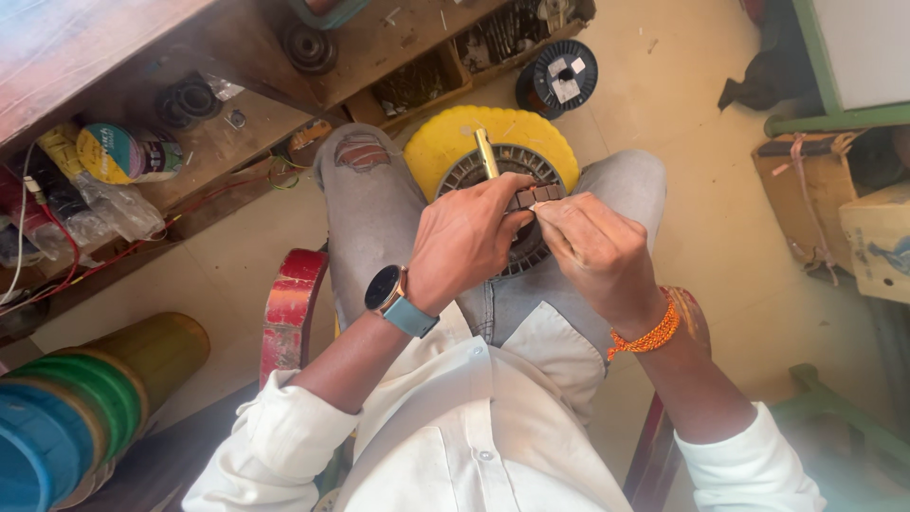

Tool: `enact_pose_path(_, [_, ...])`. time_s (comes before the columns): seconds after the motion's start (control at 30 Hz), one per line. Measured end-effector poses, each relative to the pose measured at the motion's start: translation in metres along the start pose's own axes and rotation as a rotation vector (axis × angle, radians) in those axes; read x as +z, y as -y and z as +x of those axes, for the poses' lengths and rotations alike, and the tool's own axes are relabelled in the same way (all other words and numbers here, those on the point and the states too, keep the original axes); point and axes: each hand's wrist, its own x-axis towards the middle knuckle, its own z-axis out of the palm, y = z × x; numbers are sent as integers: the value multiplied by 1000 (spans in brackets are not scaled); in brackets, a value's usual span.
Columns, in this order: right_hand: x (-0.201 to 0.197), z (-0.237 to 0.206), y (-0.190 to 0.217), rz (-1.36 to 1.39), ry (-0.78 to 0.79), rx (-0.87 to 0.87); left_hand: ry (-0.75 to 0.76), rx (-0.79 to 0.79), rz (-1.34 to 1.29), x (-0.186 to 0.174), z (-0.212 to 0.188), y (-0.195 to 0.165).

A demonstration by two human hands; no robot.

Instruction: The person sits in a chair with a motor armature on their lap and fits small white insulation wedges into the armature slots by hand. They use a green-handled screwdriver to press the wedges into place, pick up small pieces from the workbench, and cut paper pieces with scissors before fitting them into the slots.

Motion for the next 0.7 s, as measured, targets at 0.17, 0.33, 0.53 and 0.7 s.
enact_pose_path(0.17, [6,9,7,-65,21,-9,5,2,-1,-6,3,8])
enact_pose_path(0.33, [16,10,12,-154,20,-36,-33,48,-43,-7,1,18])
enact_pose_path(0.53, [33,9,22,-260,-54,-84,-1,49,-82,-13,-3,29])
enact_pose_path(0.7, [37,5,30,-321,7,-54,-26,201,-272,-22,-13,53])
